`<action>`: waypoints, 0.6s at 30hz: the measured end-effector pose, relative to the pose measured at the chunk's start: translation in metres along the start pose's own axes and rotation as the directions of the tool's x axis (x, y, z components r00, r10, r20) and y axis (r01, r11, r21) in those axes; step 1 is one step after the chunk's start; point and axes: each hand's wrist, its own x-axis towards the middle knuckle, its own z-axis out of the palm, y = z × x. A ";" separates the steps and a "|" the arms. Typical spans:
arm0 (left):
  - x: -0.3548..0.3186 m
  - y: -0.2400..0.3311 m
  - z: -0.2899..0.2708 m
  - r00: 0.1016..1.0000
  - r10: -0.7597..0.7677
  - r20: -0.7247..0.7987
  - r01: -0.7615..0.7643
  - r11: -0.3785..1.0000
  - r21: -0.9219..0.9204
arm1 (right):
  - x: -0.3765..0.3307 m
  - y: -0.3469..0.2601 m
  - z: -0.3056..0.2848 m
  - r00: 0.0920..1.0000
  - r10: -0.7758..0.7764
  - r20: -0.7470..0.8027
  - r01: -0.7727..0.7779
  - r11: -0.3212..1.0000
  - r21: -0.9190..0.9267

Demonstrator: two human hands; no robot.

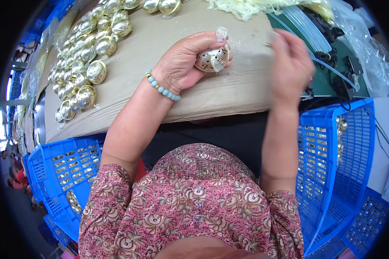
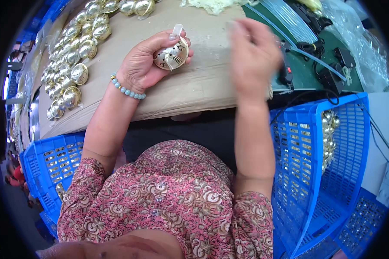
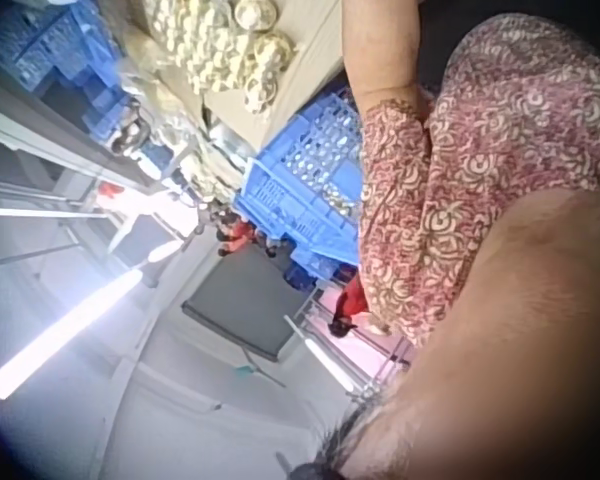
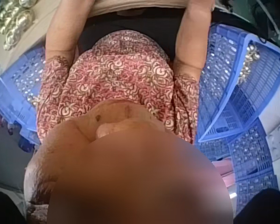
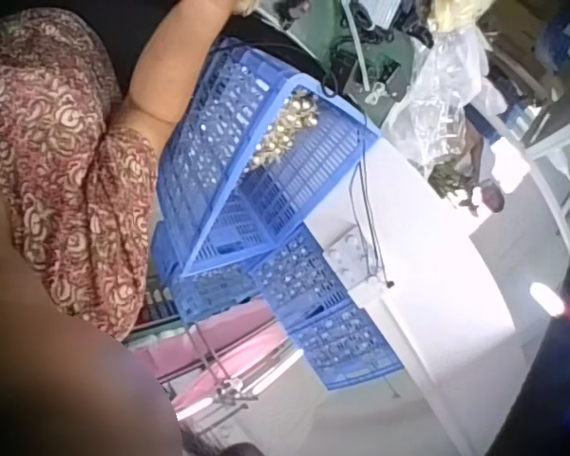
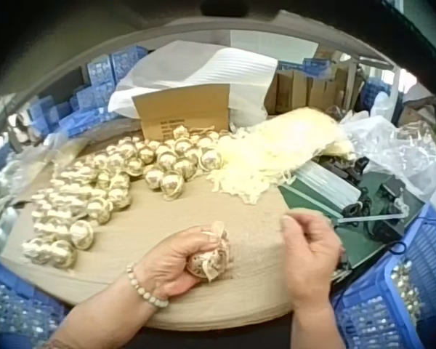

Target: Decorating gold-colored spheres by applying hot glue and attaching white ribbons to create holiday ornaments.

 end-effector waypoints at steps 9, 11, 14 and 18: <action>-0.005 0.008 -0.013 0.942 0.217 -0.256 -0.285 0.921 -0.266 | 0.008 0.006 -0.073 0.943 0.315 0.109 -0.007 0.344 -0.939; -0.005 0.007 -0.015 0.930 0.220 -0.293 -0.306 0.907 -0.289 | 0.006 -0.001 -0.070 0.893 0.449 -0.003 -0.322 0.635 -0.702; -0.005 0.007 -0.016 0.919 0.209 -0.334 -0.322 0.886 -0.333 | -0.007 -0.013 -0.057 0.897 0.438 0.061 -0.413 0.879 -0.239; -0.005 0.003 -0.018 0.922 0.192 -0.337 -0.304 0.897 -0.320 | -0.014 -0.038 -0.025 0.741 0.475 0.475 -0.623 0.751 0.219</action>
